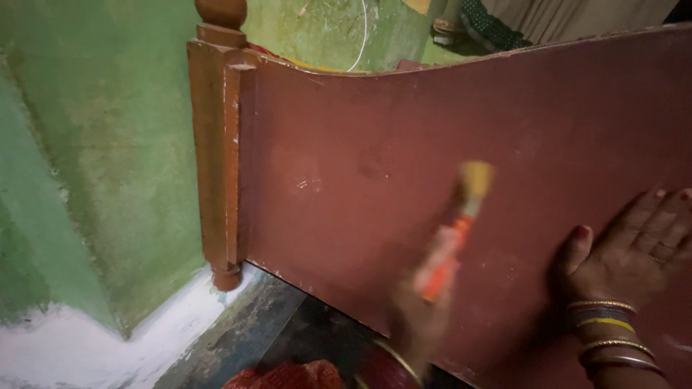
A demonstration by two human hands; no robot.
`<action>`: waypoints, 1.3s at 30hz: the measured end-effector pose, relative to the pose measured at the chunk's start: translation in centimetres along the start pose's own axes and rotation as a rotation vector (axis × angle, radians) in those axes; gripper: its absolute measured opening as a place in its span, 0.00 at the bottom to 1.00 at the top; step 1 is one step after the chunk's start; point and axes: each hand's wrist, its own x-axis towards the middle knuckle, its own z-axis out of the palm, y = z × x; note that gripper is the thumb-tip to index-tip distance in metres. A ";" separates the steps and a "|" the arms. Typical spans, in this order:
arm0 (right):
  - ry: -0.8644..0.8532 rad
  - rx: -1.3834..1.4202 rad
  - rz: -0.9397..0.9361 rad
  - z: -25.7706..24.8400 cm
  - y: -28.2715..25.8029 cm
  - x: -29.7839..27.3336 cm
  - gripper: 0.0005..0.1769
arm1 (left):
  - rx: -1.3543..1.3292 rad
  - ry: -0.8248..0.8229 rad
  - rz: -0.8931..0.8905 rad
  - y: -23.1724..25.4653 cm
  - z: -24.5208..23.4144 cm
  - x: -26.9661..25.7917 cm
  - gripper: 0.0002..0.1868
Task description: The person paints a reddish-brown wooden headboard using a small paintbrush. They hold the headboard steady with one hand while applying paint with the other, working across the surface in repeated strokes.
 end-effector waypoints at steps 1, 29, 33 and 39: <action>-0.005 -0.005 0.000 0.1 0.1 0.0 0.46 | -0.019 -0.055 0.009 0.8 0.9 -0.7 0.19; 0.028 -0.045 -0.024 0.3 0.5 0.0 0.44 | 0.079 0.082 -0.077 -2.3 -2.9 -1.7 0.19; 0.035 -0.007 -0.062 0.0 0.4 -0.1 0.45 | -0.064 -0.091 0.024 0.0 0.9 -3.7 0.19; -0.002 -0.157 -0.020 0.5 1.1 0.7 0.45 | -0.324 -0.294 -0.123 2.6 4.2 -5.3 0.18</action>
